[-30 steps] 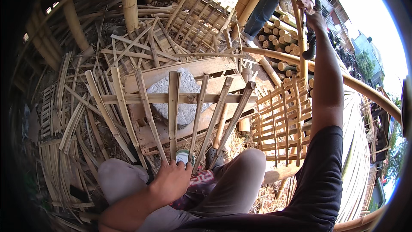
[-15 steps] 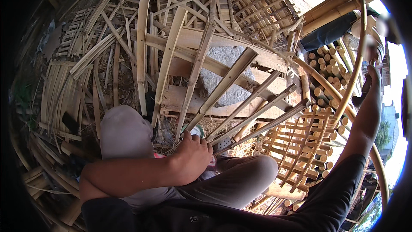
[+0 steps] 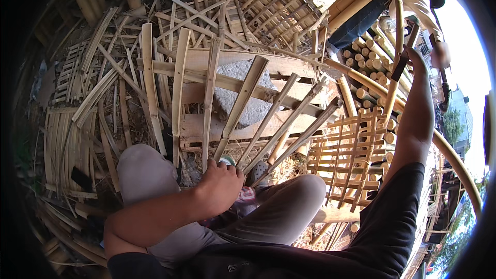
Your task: The person is nailing thin bamboo strips onto a wooden frame and weaving additional strips into the lattice by hand to create a structure.
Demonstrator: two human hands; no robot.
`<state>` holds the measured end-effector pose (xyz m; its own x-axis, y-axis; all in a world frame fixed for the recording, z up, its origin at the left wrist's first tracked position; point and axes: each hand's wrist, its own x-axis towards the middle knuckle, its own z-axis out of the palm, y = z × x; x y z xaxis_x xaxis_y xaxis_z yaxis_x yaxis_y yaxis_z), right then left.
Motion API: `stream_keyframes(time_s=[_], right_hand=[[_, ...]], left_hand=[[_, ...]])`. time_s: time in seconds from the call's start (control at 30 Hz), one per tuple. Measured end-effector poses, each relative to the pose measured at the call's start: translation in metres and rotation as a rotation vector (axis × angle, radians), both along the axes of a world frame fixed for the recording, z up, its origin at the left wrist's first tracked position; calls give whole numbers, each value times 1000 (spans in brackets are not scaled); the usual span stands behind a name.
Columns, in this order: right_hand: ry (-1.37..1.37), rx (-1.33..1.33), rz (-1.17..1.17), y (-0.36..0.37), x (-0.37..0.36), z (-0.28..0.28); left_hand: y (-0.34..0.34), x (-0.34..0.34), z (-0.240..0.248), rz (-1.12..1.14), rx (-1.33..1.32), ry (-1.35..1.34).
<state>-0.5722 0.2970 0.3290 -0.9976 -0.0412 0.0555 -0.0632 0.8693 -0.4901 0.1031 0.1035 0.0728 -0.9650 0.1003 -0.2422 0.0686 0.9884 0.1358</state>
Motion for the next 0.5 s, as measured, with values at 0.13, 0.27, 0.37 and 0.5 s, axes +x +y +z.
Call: stream_keyframes(time_s=[0.13,0.27,0.37,0.5], right_hand=[[-6,-137,57,-1,26,-7],[-125,-187,72,4,31,-5],[-76,-216,101,-6,37,1],[143,-313,91,-28,63,20]], left_hand=[[-1,3,-1,-10,24,10],[3,2,0,-26,21,-1],[1,0,2,-41,42,-34],[0,4,4,-48,44,-12]])
